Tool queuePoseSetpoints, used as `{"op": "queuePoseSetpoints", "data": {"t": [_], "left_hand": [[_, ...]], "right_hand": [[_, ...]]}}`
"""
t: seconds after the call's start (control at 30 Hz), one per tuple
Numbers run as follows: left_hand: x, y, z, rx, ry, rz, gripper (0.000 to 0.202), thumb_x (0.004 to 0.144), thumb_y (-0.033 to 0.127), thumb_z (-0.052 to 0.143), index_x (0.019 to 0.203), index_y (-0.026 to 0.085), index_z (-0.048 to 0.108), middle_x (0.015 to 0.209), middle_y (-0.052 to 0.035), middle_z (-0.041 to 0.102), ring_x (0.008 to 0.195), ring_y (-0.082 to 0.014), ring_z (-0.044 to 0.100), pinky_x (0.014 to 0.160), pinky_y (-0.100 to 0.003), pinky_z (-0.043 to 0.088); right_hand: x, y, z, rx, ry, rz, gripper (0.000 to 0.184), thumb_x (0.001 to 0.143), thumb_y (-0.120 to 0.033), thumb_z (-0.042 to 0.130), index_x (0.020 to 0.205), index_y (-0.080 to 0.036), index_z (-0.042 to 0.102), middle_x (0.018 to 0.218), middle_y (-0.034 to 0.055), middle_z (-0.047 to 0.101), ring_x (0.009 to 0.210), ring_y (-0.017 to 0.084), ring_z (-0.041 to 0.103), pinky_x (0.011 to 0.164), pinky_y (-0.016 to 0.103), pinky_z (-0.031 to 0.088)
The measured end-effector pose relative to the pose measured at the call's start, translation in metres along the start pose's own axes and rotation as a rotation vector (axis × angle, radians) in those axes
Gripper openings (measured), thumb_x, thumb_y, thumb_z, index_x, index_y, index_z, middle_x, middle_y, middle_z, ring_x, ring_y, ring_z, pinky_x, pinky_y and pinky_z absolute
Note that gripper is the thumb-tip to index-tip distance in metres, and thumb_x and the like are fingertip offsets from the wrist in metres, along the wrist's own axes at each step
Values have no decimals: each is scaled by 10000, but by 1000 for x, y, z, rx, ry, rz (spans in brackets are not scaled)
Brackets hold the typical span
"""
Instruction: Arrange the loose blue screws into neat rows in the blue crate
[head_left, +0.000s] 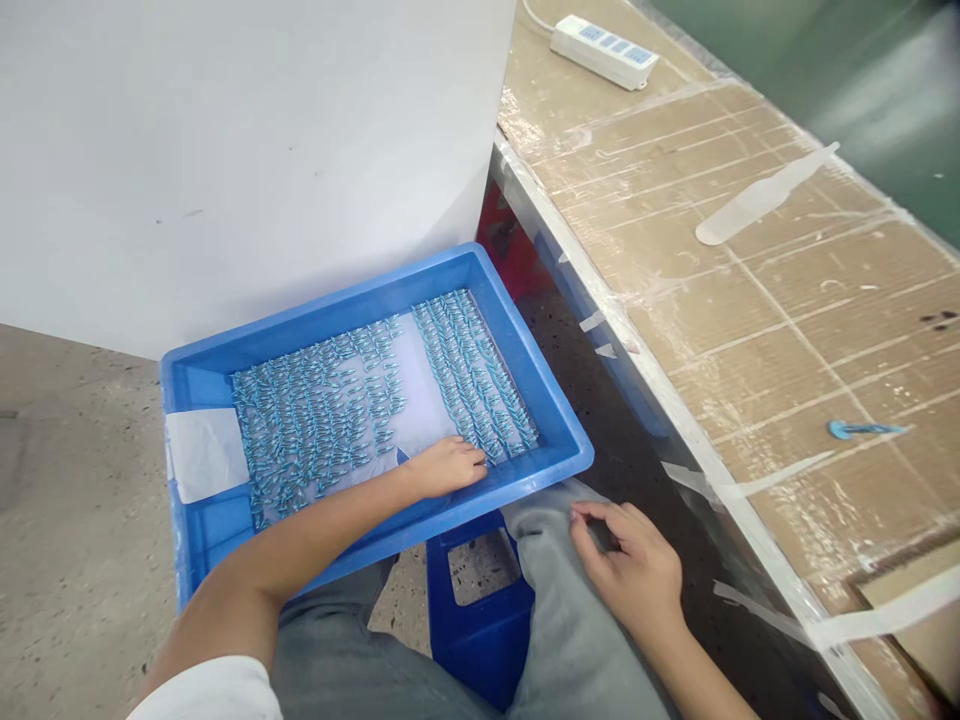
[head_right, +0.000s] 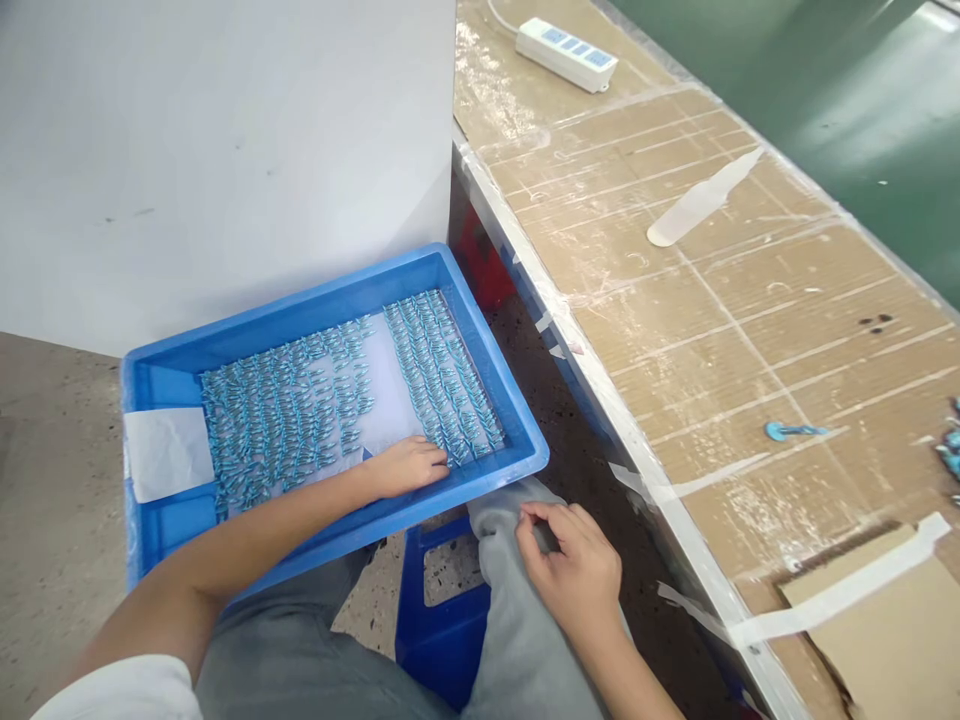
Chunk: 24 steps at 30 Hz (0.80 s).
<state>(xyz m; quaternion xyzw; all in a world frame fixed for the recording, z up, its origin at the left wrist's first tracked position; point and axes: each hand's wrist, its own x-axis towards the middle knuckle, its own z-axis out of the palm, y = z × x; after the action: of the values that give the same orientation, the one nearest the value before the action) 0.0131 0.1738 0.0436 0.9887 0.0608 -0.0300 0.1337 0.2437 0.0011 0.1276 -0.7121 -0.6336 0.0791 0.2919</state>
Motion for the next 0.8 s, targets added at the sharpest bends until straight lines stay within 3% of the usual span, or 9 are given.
{"op": "queuePoseSetpoints", "data": {"t": [0.23,0.4,0.5,0.63,0.8], "left_hand": [[3,-2,-4,-29,-44,-1,120,958,178,535,890,187,634,890,-51,636,793,-162,598,714,-316,440],[-2,-4,-3,-160,0,-37,245,985,174,454,1184,202,596,991,-62,657,866,-172,631,782,-315,484],[-10,-6,-1,-243,61,-153,323,979,163,431,1279,193,544,1078,-68,647,890,-165,635,807,-301,499],[-19,-9,0,-244,69,-291,252,961,171,438,1136,197,617,1090,-60,610,843,-142,616,756,-263,497],[-14,-8,7,-174,7,-256,229,975,214,432,1010,225,658,1064,-44,581,758,-131,573,701,-267,480]], "right_hand": [[1,-2,0,6,7,-9,57,891,-258,636,883,-232,686,769,-23,699,615,125,567,595,274,450],[-1,-1,1,4,0,1,44,886,-252,643,889,-235,684,771,-31,694,628,124,561,601,269,440],[-2,0,1,1,-3,6,42,884,-252,647,891,-237,686,761,-38,688,629,119,559,611,263,439],[-2,1,1,-2,-8,4,48,884,-257,648,900,-237,688,767,-37,691,632,120,558,611,263,435],[-1,-2,3,-54,-3,-6,29,881,-258,662,892,-247,687,788,-52,701,662,113,565,631,250,441]]}}
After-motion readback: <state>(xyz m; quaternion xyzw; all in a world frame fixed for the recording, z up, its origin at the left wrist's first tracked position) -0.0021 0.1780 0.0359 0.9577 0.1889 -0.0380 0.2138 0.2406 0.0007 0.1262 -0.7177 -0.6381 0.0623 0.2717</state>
